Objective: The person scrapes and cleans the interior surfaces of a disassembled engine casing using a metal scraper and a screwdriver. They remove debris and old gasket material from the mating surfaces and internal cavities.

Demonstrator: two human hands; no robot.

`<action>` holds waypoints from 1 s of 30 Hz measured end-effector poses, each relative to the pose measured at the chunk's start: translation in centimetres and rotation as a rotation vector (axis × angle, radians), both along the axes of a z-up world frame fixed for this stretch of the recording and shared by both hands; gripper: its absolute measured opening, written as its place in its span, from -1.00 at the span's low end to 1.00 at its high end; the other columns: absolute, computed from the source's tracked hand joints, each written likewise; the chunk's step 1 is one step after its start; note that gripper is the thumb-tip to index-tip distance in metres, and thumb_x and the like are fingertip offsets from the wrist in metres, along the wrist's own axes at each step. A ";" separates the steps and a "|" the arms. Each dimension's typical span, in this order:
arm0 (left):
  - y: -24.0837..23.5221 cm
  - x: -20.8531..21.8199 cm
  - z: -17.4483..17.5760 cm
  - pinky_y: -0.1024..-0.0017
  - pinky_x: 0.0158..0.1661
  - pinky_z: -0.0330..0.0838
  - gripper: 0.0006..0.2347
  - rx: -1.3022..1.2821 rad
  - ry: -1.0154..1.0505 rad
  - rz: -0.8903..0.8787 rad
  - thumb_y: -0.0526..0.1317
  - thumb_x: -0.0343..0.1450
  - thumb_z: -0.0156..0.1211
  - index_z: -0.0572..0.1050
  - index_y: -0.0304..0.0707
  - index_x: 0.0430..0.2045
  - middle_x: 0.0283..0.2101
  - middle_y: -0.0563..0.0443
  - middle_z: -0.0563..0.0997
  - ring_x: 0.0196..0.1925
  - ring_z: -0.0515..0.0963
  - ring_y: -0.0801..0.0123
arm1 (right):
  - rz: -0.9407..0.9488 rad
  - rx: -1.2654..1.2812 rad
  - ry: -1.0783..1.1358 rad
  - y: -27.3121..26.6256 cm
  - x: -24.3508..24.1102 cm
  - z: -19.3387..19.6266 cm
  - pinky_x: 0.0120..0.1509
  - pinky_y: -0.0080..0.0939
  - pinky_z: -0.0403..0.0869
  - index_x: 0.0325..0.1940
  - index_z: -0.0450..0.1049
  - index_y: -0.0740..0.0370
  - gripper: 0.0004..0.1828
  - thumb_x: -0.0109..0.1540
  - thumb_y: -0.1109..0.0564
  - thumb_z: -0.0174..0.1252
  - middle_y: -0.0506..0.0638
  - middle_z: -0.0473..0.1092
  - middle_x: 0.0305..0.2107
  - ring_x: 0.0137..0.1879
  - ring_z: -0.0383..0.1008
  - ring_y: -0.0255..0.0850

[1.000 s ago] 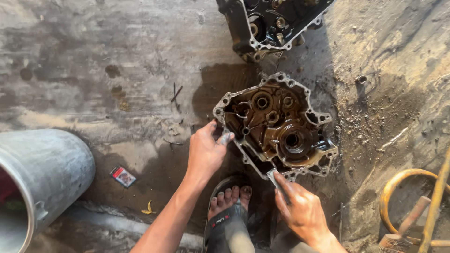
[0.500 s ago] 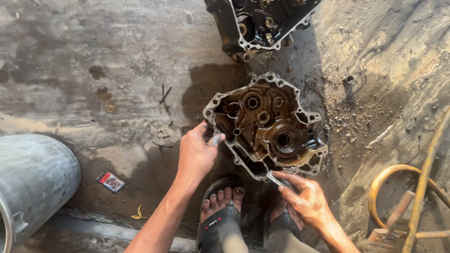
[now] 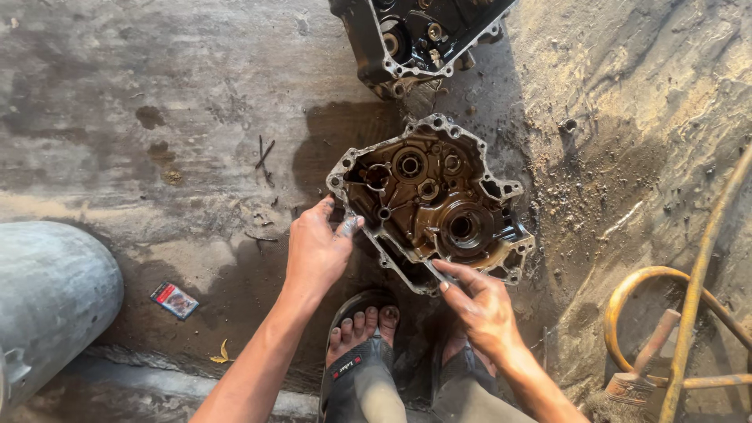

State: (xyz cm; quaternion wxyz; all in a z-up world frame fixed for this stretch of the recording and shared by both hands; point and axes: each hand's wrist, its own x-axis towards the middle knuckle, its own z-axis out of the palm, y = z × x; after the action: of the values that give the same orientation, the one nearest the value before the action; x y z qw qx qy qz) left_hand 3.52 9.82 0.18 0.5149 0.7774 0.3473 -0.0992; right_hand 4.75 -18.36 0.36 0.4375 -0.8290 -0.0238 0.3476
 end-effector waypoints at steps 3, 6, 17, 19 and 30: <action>0.1 0.2 0.1 0.24 -0.17 0.53 -0.71 -0.024 -0.052 0.031 -0.26 0.30 0.37 0.59 -0.40 -0.15 -0.24 -0.32 0.70 -0.17 0.74 0.03 | 0.117 -0.096 -0.061 0.3 0.5 0.7 0.16 -0.20 0.47 0.18 0.58 0.16 -0.52 0.19 0.02 0.20 0.07 0.60 -0.02 0.07 0.59 -0.23; 0.1 0.2 -0.3 0.23 -0.17 0.52 -0.70 0.032 -0.130 0.021 -0.27 0.29 0.40 0.57 -0.42 -0.15 -0.22 -0.33 0.69 -0.14 0.71 0.00 | 0.114 -0.220 0.018 -0.1 0.2 2.0 -0.07 -0.24 0.51 0.17 0.61 0.08 -0.52 0.17 0.01 0.21 0.05 0.59 -0.45 -0.30 0.57 -0.27; 0.0 0.1 0.1 0.24 -0.17 0.52 -0.73 -0.023 -0.077 0.021 -0.27 0.31 0.34 0.59 -0.31 -0.13 -0.27 -0.25 0.71 -0.22 0.72 0.00 | -0.127 0.025 0.223 1.0 0.2 1.7 -0.54 -0.42 0.08 0.19 0.57 0.21 -0.58 0.23 0.20 0.17 -0.28 0.32 -0.61 -0.57 0.08 -0.52; 0.0 0.3 0.3 0.22 -0.16 0.52 -0.72 -0.017 -0.054 0.017 -0.26 0.31 0.35 0.58 -0.32 -0.12 -0.26 -0.25 0.71 -0.20 0.72 -0.01 | -0.042 0.079 0.147 1.4 0.5 1.8 -0.49 -0.46 0.10 0.21 0.58 0.21 -0.59 0.26 0.19 0.18 -0.27 0.32 -0.56 -0.51 0.12 -0.55; -4.1 -0.5 1.9 0.26 -0.24 0.48 -0.79 0.442 -0.463 -0.693 -0.40 0.20 0.32 0.57 -0.23 -0.33 -0.28 -0.08 0.53 -0.19 0.56 0.11 | -0.346 0.140 0.268 -4.3 -0.2 4.0 -0.41 -0.40 0.17 0.30 0.50 0.27 -0.55 0.30 0.20 0.19 -0.12 0.31 -0.48 -0.47 0.15 -0.43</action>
State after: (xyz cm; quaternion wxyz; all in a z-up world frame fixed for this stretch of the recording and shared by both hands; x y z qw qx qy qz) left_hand 2.98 5.71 2.07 0.3376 0.9402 -0.0439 -0.0131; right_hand 4.52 -22.63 4.36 0.5462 -0.7348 0.1530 0.3719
